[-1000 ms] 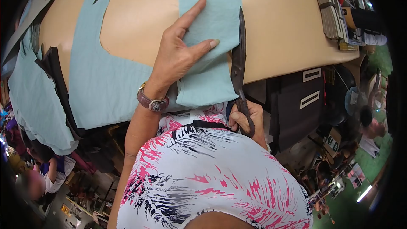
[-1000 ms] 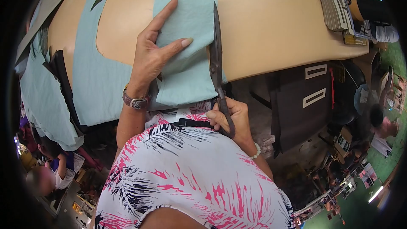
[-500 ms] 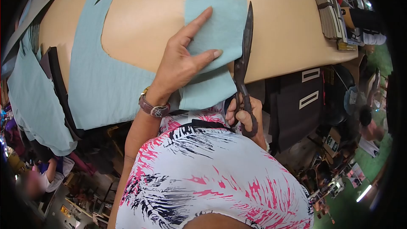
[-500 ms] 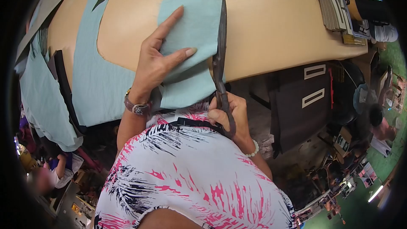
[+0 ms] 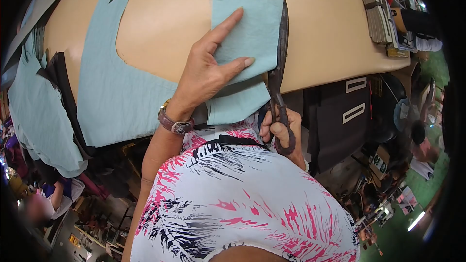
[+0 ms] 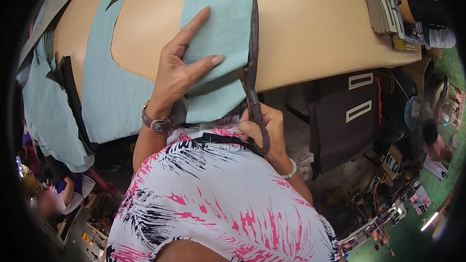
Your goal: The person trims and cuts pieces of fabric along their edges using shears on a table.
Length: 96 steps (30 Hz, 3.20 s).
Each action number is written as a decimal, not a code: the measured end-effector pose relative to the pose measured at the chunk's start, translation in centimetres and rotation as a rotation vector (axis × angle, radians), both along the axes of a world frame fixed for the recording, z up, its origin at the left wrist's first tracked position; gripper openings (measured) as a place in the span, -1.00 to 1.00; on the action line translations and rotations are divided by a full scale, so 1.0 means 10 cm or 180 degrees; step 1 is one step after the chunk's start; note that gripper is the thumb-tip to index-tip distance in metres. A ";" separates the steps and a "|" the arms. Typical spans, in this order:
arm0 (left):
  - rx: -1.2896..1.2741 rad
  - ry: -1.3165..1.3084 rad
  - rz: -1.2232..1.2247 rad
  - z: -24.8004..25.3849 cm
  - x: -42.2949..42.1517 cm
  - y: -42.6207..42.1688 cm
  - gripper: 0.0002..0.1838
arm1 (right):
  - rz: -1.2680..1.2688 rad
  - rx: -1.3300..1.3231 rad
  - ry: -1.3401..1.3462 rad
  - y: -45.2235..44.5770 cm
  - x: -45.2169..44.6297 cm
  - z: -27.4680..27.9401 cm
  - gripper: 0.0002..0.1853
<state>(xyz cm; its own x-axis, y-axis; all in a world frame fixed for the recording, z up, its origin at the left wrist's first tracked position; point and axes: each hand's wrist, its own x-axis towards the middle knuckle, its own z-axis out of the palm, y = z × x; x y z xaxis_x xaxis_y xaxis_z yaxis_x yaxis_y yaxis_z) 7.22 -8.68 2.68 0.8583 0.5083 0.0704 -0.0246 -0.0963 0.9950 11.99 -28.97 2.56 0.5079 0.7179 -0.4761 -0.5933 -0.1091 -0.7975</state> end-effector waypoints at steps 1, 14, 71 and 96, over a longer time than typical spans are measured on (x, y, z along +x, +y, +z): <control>0.0003 -0.0022 0.0006 -0.01 0.00 0.00 -0.27 | 0.0003 -0.0033 -0.0009 0.00 0.00 0.00 -0.75; 0.0039 -0.0031 0.0012 0.01 0.00 0.01 -0.28 | 0.0084 -0.0203 -0.0068 -0.02 -0.03 0.03 -0.81; -0.1050 -0.0396 0.1498 -0.15 -0.07 1.15 -0.65 | 0.0443 -0.0767 -0.3263 1.62 1.03 0.32 -0.63; -0.0103 0.0197 0.2175 -0.12 0.09 1.12 -0.36 | 0.1612 -0.2637 -0.4882 1.19 1.26 0.75 -0.73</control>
